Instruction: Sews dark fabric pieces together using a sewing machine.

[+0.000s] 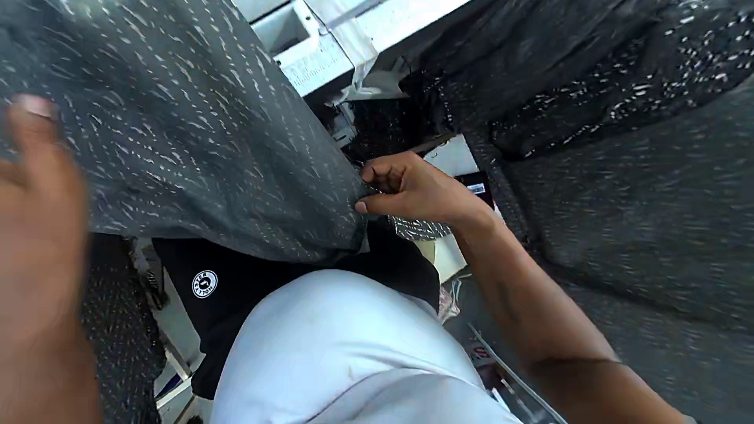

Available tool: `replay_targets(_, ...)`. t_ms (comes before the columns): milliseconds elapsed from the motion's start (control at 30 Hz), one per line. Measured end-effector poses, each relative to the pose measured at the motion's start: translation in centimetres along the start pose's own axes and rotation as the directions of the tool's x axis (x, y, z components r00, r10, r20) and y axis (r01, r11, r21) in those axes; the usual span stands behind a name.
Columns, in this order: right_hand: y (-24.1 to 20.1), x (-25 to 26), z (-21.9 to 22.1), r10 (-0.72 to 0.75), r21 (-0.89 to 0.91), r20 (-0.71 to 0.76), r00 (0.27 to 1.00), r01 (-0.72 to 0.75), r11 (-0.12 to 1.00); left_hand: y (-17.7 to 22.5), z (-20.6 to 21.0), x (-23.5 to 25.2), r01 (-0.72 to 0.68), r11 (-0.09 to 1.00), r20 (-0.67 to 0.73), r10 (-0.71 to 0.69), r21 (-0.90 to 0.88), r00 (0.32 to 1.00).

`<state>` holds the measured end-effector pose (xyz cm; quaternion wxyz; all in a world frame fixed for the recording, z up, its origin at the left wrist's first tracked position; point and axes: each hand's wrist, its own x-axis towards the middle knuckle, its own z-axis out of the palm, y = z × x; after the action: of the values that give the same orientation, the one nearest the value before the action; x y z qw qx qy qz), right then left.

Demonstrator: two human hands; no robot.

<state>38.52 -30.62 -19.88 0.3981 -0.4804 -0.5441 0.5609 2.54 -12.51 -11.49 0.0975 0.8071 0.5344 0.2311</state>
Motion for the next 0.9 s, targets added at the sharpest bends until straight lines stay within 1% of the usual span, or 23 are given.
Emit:
replay_targets(33, 0.2, -0.6, 0.3, -0.014, 0.008, -0.035, 0.999, 0.014, 1.000, 2.8, 1.3, -1.7, -0.185, 0.982, 0.076, 0.188, -0.048, 0.979)
replay_targets(67, 0.3, -1.0, 0.5, -0.021, 0.013, -0.071, 0.997, 0.022, 1.000, 5.5, 3.0, -3.3, -0.298, 0.946, 0.113, 0.313, -0.131, 0.943)
replay_targets(100, 0.4, -1.4, 0.7, -0.032, 0.010, -0.103, 0.994, 0.033, 0.999, 7.9, 4.9, -5.0, -0.342, 0.912, 0.141, 0.378, -0.228, 0.915)
replay_targets(167, 0.3, -2.0, 1.0, -0.064, -0.013, -0.139, 0.988, 0.062, 0.998, 11.2, 7.9, -7.8, -0.340, 0.853, 0.184, 0.437, -0.396, 0.880)
replay_targets(200, 0.2, -2.2, 1.1, -0.087, -0.035, -0.145, 0.986, 0.083, 0.996, 12.3, 9.0, -8.5, -0.343, 0.833, 0.182, 0.454, -0.435, 0.872)
replay_targets(267, 0.1, -2.4, 1.2, -0.132, -0.094, -0.159, 0.978, 0.118, 0.989, 13.6, 10.5, -8.9, -0.371, 0.816, 0.149, 0.475, -0.444, 0.867)
replay_targets(333, 0.1, -2.6, 1.4, -0.169, -0.134, -0.187, 0.968, 0.145, 0.980, 13.8, 11.5, -8.7, -0.384, 0.810, 0.118, 0.477, -0.442, 0.871)
replay_targets(433, 0.4, -2.9, 1.5, -0.183, -0.141, -0.231, 0.956, 0.153, 0.978, 14.2, 11.8, -8.6, -0.356, 0.811, 0.112, 0.452, -0.465, 0.885)
replay_targets(600, 1.0, -3.0, 1.7, -0.186, 0.001, -0.286, 0.940, 0.194, 0.981, 14.1, 11.8, -9.0, -0.266, 0.797, 0.145, 0.401, -0.542, 0.905)
replay_targets(767, 1.1, -2.9, 1.8, -0.139, 0.103, -0.329, 0.934, 0.182, 0.978, 14.1, 12.0, -9.0, -0.265, 0.795, 0.141, 0.398, -0.545, 0.906)
replay_targets(900, 1.1, -2.8, 1.8, -0.114, 0.144, -0.339, 0.934, 0.171, 0.975, 14.3, 12.1, -8.8, -0.183, 0.800, 0.190, 0.346, -0.572, 0.919)
